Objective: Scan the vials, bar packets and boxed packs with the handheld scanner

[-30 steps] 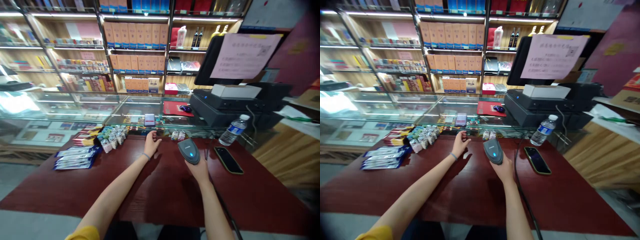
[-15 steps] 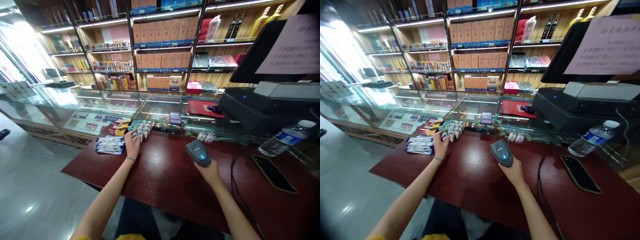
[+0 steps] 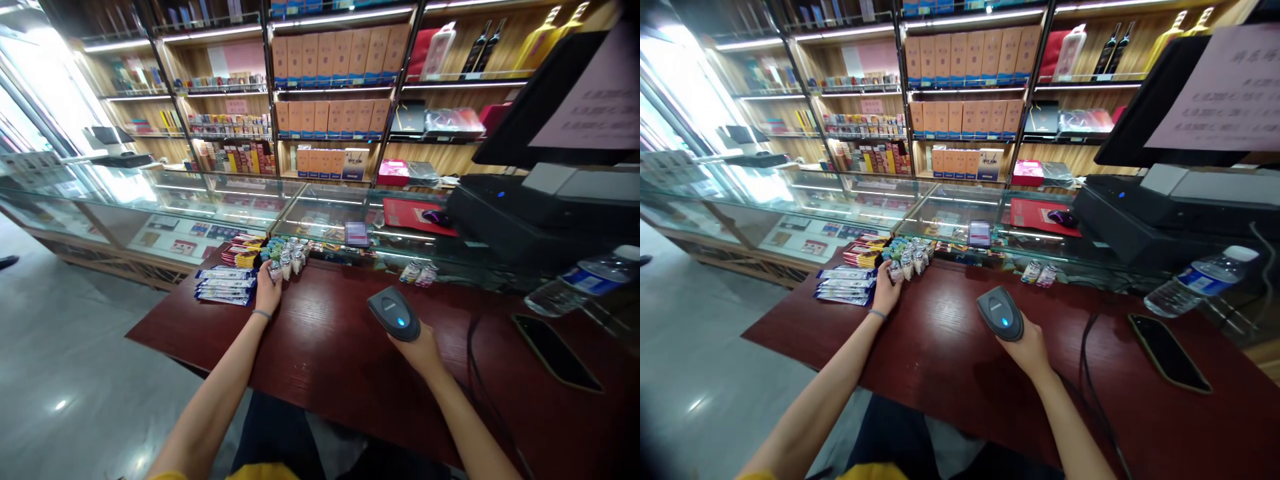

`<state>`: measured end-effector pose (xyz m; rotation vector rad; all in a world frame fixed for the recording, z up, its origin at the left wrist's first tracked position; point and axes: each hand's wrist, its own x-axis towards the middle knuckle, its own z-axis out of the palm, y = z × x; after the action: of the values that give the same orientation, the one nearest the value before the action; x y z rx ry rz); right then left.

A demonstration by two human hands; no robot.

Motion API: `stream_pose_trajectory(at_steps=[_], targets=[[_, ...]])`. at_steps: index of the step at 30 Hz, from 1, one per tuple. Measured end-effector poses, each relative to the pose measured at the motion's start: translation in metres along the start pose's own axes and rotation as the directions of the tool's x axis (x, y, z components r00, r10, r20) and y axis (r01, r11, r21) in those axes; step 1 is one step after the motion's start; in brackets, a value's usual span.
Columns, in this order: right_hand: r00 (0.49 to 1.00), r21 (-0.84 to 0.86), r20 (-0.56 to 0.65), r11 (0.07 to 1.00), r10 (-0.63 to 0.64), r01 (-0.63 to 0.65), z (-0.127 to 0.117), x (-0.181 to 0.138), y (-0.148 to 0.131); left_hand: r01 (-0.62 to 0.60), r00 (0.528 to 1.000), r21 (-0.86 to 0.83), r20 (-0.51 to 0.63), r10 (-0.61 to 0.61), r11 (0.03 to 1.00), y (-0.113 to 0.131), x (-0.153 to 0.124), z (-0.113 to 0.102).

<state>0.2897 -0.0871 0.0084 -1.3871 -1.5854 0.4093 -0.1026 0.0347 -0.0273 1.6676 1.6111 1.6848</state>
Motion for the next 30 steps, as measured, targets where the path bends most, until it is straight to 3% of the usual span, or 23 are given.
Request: stream_pose_trajectory(at_steps=[5,7,9,11,13,16,18,20,22,26,30], targets=[[1.000,-0.015,-0.019,1.000,0.005,-0.005,-0.002,0.000,-0.004,-0.004,0.989,-0.042,-0.147,-0.002,0.999,0.020,-0.006,-0.001],[0.999,-0.014,-0.038,1.000,0.005,-0.006,-0.003,0.000,-0.004,-0.008,0.975,-0.158,-0.219,-0.028,0.987,0.038,-0.009,0.002],[0.998,-0.017,-0.062,1.000,-0.005,0.004,-0.004,0.000,0.000,0.005,0.977,-0.354,-0.197,-0.080,0.935,0.061,-0.011,0.009],[0.996,-0.027,-0.088,0.999,-0.022,0.020,-0.005,0.000,0.004,0.078,0.989,-0.571,-0.062,-0.137,0.817,0.085,-0.011,0.018],[0.994,-0.035,-0.105,0.999,-0.044,0.040,-0.007,0.001,0.008,0.243,0.969,-0.732,0.157,-0.190,0.637,0.107,-0.010,0.029],[0.990,-0.043,-0.121,0.997,-0.069,0.064,-0.009,0.001,0.008,0.543,0.840,-0.772,0.501,-0.209,0.330,0.128,-0.009,0.047],[0.989,-0.056,-0.127,0.996,-0.076,0.069,-0.010,0.000,0.006,0.678,0.735,-0.715,0.649,-0.197,0.170,0.133,-0.011,0.062],[0.988,-0.072,-0.126,0.994,-0.086,0.078,-0.012,-0.001,0.004,0.745,0.662,-0.665,0.724,-0.194,0.060,0.133,-0.014,0.077],[0.987,-0.091,-0.130,0.992,-0.097,0.086,-0.014,-0.002,0.003,0.775,0.619,-0.632,0.760,-0.198,-0.004,0.129,-0.018,0.092],[0.986,-0.154,-0.125,0.984,-0.110,0.090,-0.018,-0.004,0.004,0.788,0.594,-0.613,0.784,-0.181,-0.068,0.121,-0.027,0.110],[0.986,-0.227,-0.078,0.966,-0.145,0.124,-0.019,-0.005,0.007,0.794,0.583,-0.606,0.784,-0.213,-0.057,0.114,-0.033,0.112]])
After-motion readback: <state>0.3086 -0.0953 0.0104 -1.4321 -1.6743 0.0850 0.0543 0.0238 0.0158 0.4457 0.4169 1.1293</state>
